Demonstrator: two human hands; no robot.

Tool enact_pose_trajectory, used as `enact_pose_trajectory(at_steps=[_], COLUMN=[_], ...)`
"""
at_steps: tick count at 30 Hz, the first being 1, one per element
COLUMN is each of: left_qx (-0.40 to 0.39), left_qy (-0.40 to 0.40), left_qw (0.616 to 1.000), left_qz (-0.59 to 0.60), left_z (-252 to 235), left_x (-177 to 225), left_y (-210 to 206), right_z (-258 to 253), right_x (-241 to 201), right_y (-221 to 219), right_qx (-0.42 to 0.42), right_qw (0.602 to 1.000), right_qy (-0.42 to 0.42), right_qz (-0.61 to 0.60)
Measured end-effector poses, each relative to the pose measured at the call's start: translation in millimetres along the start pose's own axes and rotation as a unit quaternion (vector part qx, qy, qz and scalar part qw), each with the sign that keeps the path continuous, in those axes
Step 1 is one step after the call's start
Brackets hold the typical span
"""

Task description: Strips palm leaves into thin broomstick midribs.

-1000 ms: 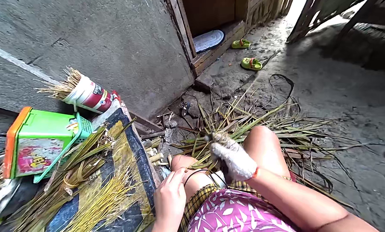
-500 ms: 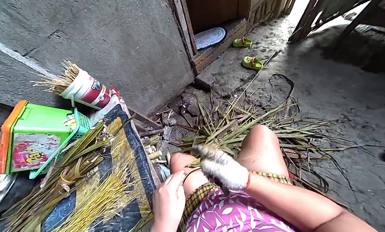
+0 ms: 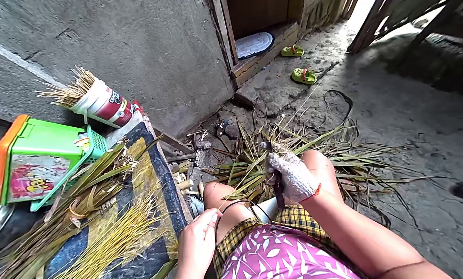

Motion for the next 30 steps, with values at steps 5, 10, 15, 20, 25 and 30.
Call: enact_pose_trajectory(at_steps=[5, 10, 15, 20, 25, 30], left_qx=[0.048, 0.109, 0.102, 0.087, 0.087, 0.089], left_qy=[-0.041, -0.108, -0.100, -0.077, -0.063, -0.090], left_qw=[0.997, 0.980, 0.980, 0.985, 0.985, 0.984], left_qz=[-0.053, -0.123, -0.141, -0.127, -0.135, -0.128], left_z=[1.7, 6.8, 9.6, 12.8, 11.6, 3.8], left_x=[17.4, 35.8, 23.5, 10.3, 7.2, 24.1], left_y=[-1.0, -5.6, 4.2, 11.9, 14.4, 7.0], right_z=[33.2, 66.2, 27.7, -7.1, -3.4, 11.8], right_x=[18.9, 57.5, 36.0, 12.4, 9.2, 15.5], right_y=[-57.7, -103.0, -68.9, -12.8, -12.1, -35.2], right_qx=[-0.159, -0.277, -0.169, -0.030, -0.023, -0.077], right_qw=[0.979, 0.952, 0.984, 0.999, 1.000, 0.997], right_qy=[-0.005, -0.060, -0.047, -0.015, -0.007, -0.004], right_qz=[0.128, 0.116, 0.028, 0.000, -0.010, 0.019])
Point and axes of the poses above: each hand's wrist, its own z-axis away from the middle knuckle, its own y-axis out of the back of the hand, x = y × z, the point moved 10 cm from there along -z, towards the middle knuckle, and after that the axes turned 7 degrees about z, right-handed, at the moved point
